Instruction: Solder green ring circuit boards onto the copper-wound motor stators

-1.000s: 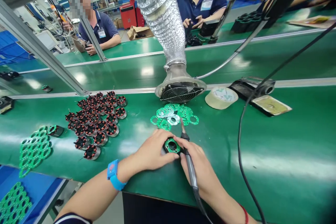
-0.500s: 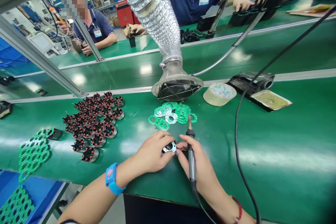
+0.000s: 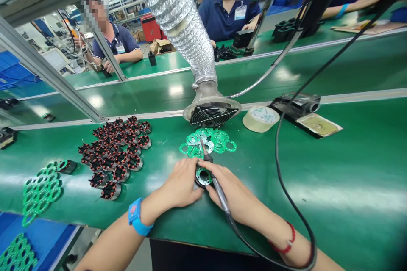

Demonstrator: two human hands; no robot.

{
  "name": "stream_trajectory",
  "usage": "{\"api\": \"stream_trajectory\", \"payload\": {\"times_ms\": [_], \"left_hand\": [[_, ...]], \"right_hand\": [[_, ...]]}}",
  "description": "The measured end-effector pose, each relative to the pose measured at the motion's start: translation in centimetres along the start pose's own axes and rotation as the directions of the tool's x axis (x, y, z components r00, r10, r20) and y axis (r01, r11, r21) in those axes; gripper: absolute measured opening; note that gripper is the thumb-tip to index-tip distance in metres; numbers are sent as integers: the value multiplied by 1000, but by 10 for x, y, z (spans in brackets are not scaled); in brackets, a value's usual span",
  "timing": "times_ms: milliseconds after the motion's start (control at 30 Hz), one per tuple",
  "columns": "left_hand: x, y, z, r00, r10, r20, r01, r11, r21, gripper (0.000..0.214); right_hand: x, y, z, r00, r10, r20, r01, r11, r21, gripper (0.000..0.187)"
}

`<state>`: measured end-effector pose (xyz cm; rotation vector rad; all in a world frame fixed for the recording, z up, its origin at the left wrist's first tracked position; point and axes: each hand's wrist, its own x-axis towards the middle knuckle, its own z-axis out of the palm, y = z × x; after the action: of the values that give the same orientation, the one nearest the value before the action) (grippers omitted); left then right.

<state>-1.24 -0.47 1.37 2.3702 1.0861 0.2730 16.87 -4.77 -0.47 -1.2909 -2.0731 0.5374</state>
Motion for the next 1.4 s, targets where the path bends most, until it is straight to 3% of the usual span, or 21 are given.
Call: {"api": "stream_trajectory", "payload": {"times_ms": [67, 167, 300, 400, 467, 567, 667, 900, 1100, 1400], "left_hand": [[-2, -4, -10, 999, -33, 25, 31, 998, 57, 42], [-4, -11, -24, 997, -47, 62, 46, 999, 18, 10], [-1, -12, -23, 994, -105, -25, 92, 946, -309, 8], [4, -11, -10, 979, -203, -11, 155, 780, -606, 3], [8, -13, -2, 973, -232, 21, 177, 679, -712, 8], [11, -15, 3, 970, -239, 47, 190, 624, -758, 12], [9, -15, 1, 968, -248, 49, 206, 661, -722, 11], [6, -7, -9, 965, -237, -115, 173, 899, -402, 12], [7, -7, -11, 966, -227, -120, 182, 935, -306, 14], [6, -5, -7, 965, -210, -155, 179, 965, -191, 13]], "right_hand": [[5, -1, 2, 1000, -3, -2, 3, 1000, -27, 43], [7, 0, 11, 994, 24, -104, -36, 993, -114, 37], [4, 2, 22, 978, -2, -209, -43, 976, -212, 39], [3, -1, 23, 968, -98, -232, 45, 974, -224, 44], [3, -5, 21, 951, -190, -242, 140, 967, -211, 47], [3, -8, 17, 923, -285, -258, 234, 949, -212, 48], [3, -8, 15, 921, -264, -285, 215, 957, -193, 42], [-1, -3, 13, 892, -185, -413, 176, 983, -61, 37], [-19, 6, 9, 872, 38, -488, 42, 988, 152, 20], [-19, 4, 3, 866, -29, -499, 101, 988, 118, 17]]}}
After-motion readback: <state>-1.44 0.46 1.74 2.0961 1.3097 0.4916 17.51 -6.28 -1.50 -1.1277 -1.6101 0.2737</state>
